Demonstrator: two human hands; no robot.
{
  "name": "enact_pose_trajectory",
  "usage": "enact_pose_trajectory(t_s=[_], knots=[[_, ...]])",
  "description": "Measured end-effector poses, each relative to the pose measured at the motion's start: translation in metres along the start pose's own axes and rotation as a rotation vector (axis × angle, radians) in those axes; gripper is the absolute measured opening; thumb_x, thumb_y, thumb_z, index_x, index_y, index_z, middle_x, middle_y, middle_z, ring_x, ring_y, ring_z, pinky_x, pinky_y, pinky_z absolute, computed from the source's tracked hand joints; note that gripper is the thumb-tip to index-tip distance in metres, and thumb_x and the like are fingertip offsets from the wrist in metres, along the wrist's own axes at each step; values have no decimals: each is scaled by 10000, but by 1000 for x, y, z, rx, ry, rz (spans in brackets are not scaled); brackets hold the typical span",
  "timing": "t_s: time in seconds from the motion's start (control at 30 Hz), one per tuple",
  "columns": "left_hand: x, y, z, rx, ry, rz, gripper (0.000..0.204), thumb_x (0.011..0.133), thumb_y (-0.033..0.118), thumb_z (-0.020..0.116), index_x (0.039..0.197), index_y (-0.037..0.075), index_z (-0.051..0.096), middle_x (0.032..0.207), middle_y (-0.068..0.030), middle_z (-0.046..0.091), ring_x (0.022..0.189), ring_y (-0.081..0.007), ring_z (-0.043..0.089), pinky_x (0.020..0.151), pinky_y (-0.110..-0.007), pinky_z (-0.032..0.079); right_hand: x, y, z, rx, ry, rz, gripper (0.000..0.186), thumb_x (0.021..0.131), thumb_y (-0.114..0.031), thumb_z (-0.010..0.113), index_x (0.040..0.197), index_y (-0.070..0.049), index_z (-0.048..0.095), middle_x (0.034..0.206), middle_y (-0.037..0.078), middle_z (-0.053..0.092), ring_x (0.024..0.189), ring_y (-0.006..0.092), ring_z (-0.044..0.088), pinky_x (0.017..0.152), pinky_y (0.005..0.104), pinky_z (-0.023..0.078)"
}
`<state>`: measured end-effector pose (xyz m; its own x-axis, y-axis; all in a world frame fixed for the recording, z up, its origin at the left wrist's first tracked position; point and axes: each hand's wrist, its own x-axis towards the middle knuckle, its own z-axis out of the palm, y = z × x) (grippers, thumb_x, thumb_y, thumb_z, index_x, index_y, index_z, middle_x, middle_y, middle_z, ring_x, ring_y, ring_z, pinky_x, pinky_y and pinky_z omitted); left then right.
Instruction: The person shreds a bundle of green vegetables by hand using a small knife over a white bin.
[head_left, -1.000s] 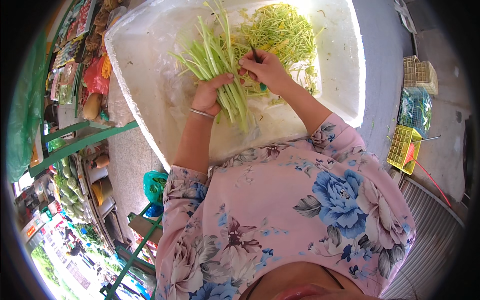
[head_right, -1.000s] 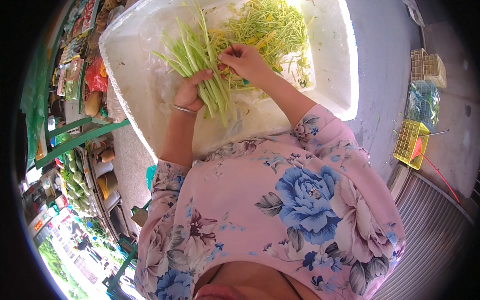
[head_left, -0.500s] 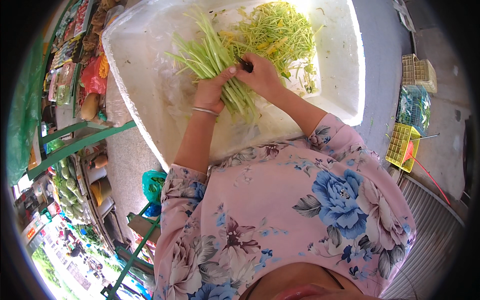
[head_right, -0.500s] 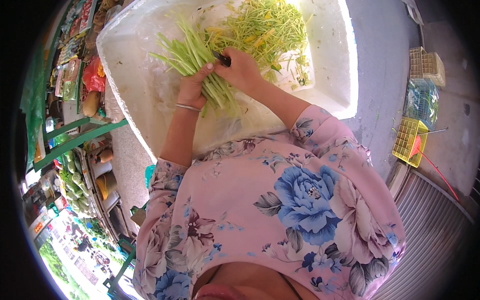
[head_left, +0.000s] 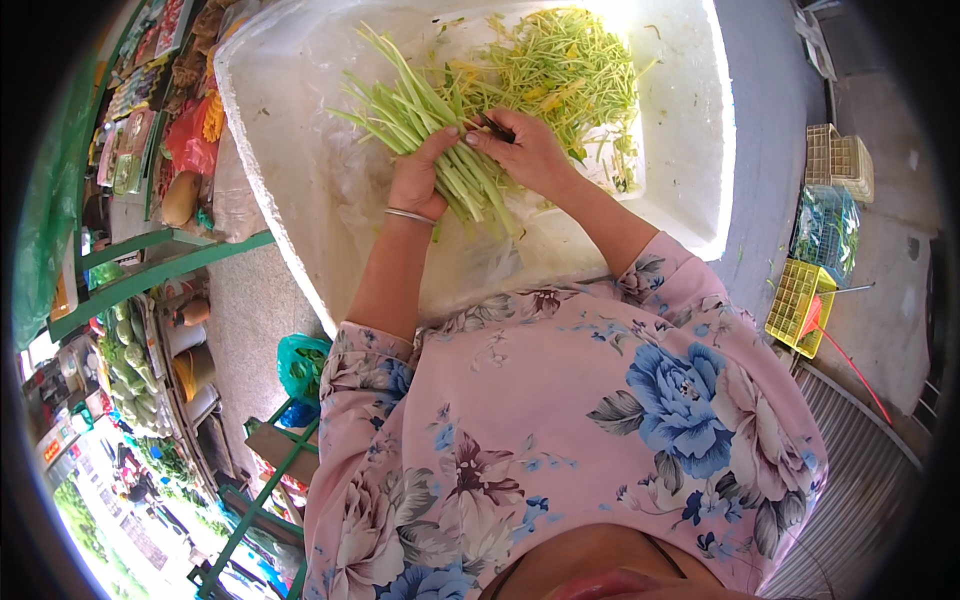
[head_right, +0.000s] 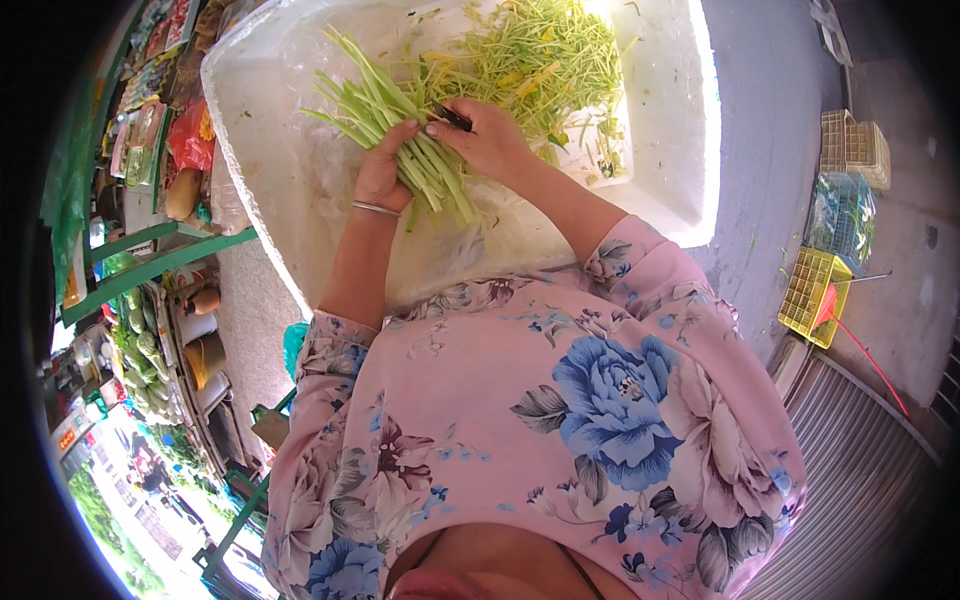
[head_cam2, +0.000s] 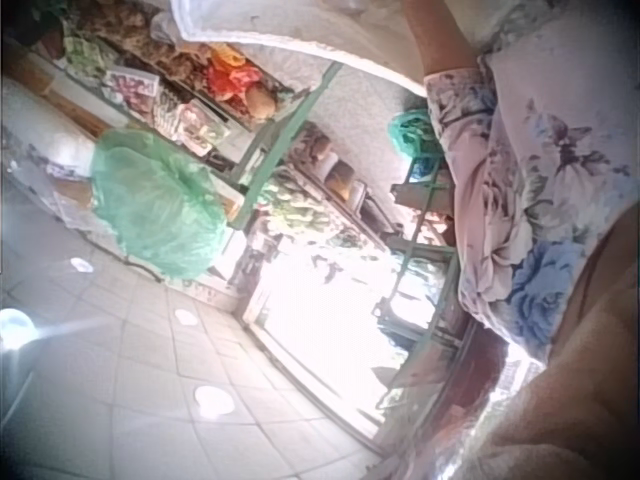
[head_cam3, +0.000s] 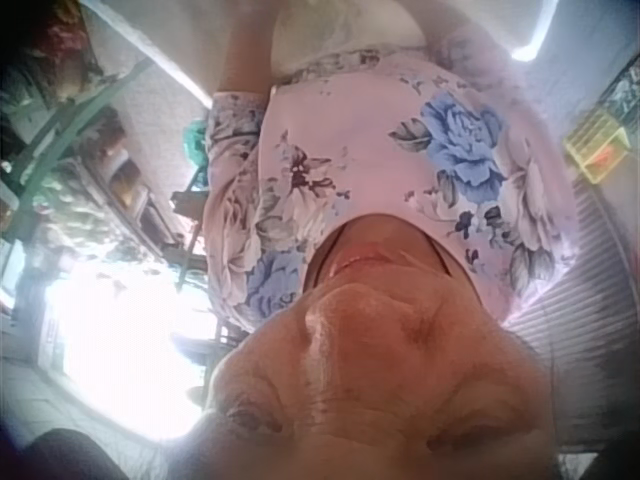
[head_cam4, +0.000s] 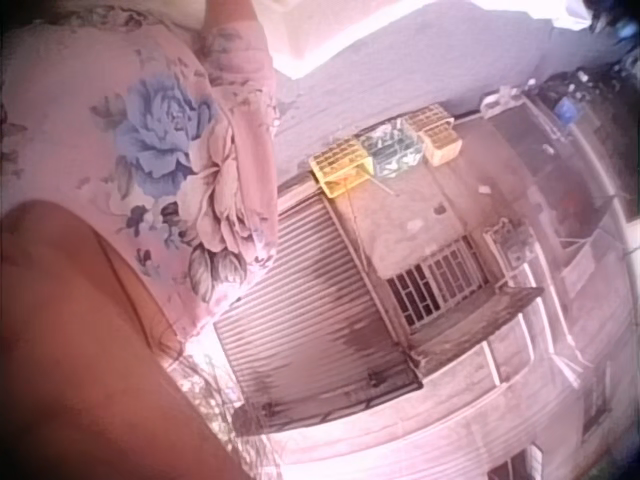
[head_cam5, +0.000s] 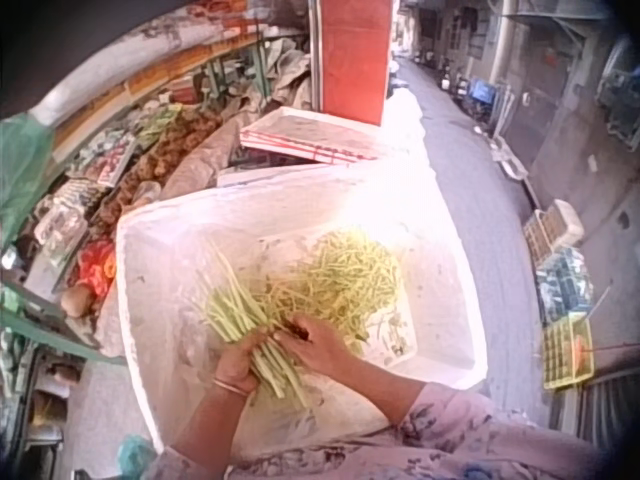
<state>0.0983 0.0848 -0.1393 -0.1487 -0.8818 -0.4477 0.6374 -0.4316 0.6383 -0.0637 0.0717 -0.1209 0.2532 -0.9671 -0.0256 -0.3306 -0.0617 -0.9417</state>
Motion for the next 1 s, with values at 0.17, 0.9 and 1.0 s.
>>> enact_pose_trajectory(t_s=[0.17, 0.9, 1.0], knots=[[-4, 6, 5, -73, 1, -8, 244, 792, 66, 590, 1022, -14, 569, 923, -97, 625, 768, -201, 610, 681, -335, 527, 9, 12, -9, 590, -54, 209, 272, 832, -283, 640, 954, -41, 620, 752, 23, 613, 630, 108, 550, 535, 225, 426], [-5, 10, -1, 79, 24, 255, 231, 795, 53, 588, 1012, -21, 555, 913, -82, 600, 815, -191, 591, 750, -323, 513, 2, 1, -4, 245, -128, 69, 220, 822, -240, 656, 901, -34, 644, 662, -25, 552, 571, 34, 439, 520, 189, 333], [-10, 26, -3, -117, 60, 341, 226, 750, -9, 617, 970, -10, 565, 875, -86, 609, 783, -178, 593, 711, -306, 504, -5, 1, -15, 375, -198, 96, 216, 829, -222, 644, 924, -28, 642, 707, -20, 573, 623, 39, 457, 564, 195, 354]])
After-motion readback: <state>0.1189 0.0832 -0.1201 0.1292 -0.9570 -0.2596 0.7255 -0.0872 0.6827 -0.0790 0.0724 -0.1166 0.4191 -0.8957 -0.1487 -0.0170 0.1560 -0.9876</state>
